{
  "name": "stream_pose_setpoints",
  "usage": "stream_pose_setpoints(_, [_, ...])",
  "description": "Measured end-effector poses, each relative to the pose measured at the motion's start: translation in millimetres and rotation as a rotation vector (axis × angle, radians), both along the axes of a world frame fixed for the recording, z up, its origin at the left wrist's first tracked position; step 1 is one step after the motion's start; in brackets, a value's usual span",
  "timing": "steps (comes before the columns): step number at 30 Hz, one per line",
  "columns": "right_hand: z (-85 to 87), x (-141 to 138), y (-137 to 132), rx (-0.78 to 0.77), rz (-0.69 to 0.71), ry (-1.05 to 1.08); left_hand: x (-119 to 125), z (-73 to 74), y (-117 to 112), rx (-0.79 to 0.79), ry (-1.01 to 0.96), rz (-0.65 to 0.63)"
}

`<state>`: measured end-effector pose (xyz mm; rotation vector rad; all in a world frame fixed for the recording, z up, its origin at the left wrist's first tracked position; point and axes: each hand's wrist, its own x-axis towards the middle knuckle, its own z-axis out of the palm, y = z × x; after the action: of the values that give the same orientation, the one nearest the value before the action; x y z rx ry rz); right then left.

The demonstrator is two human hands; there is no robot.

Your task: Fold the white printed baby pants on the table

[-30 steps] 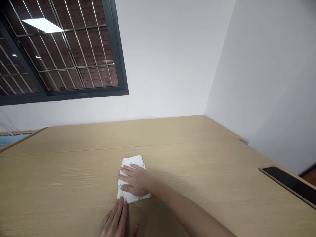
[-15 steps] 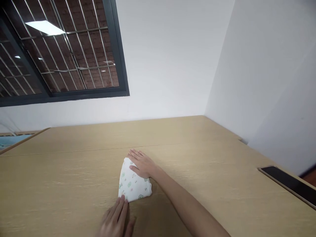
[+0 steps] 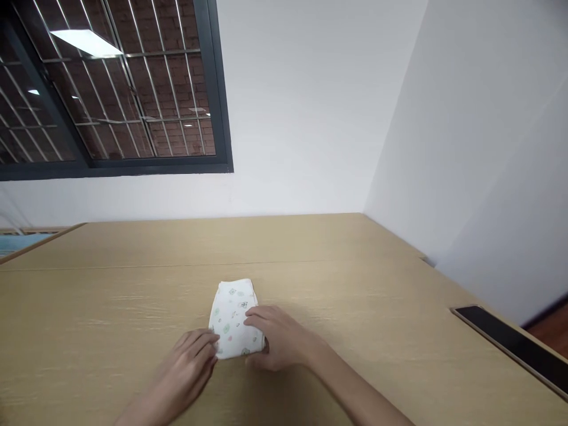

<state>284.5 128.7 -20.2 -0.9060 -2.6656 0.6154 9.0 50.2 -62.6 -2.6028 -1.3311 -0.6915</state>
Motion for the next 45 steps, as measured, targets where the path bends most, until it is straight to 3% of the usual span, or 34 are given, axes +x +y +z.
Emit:
stream_pose_setpoints(3, [-7.4,6,-1,-0.055,-0.006,-0.026,0,6.7,6,-0.073,-0.049,0.001])
stream_pose_setpoints(9, [3.4,-4,4,-0.110,-0.111,0.066,-14,27.8,30,-0.530,-0.402,0.086])
stream_pose_setpoints(13, [9.8,-11,9,-0.139,-0.134,0.085,-17,27.8,50,-0.573,-0.573,0.084])
stream_pose_setpoints(19, [3.6,-24,24,-0.177,-0.273,0.275,-16,20.5,71,-0.623,-0.782,0.066])
stream_pose_setpoints(23, [-0.8,-34,41,-0.168,-0.379,0.338,-16,16.6,80,-0.706,-0.855,-0.038])
stream_pose_setpoints(25, [-4.6,-39,50,-0.175,-0.409,0.340,-17,11.6,87,-0.686,-0.848,-0.019])
stream_pose_setpoints(29, [-20.9,-49,67,-0.164,-0.471,0.366,-16,-0.2,103,-0.550,-0.748,0.229])
stream_pose_setpoints(32, [-38.4,-58,77,-0.069,-0.585,0.383,-13,-4.8,109,-0.495,-0.688,0.340])
stream_pose_setpoints(36, [-50.5,-65,80,0.065,-0.687,0.349,-9,-2.3,107,-0.454,-0.570,0.405])
stream_pose_setpoints(39, [-43.1,-68,73,0.231,-0.729,0.280,-4,7.9,105,-0.380,-0.502,0.416])
stream_pose_setpoints(41, [-33.7,-71,65,0.372,-0.662,0.217,4,16.9,106,-0.303,-0.487,0.401])
stream_pose_setpoints(45, [-22.5,-84,53,0.519,-0.345,0.095,29,24.3,110,-0.226,-0.519,0.301])
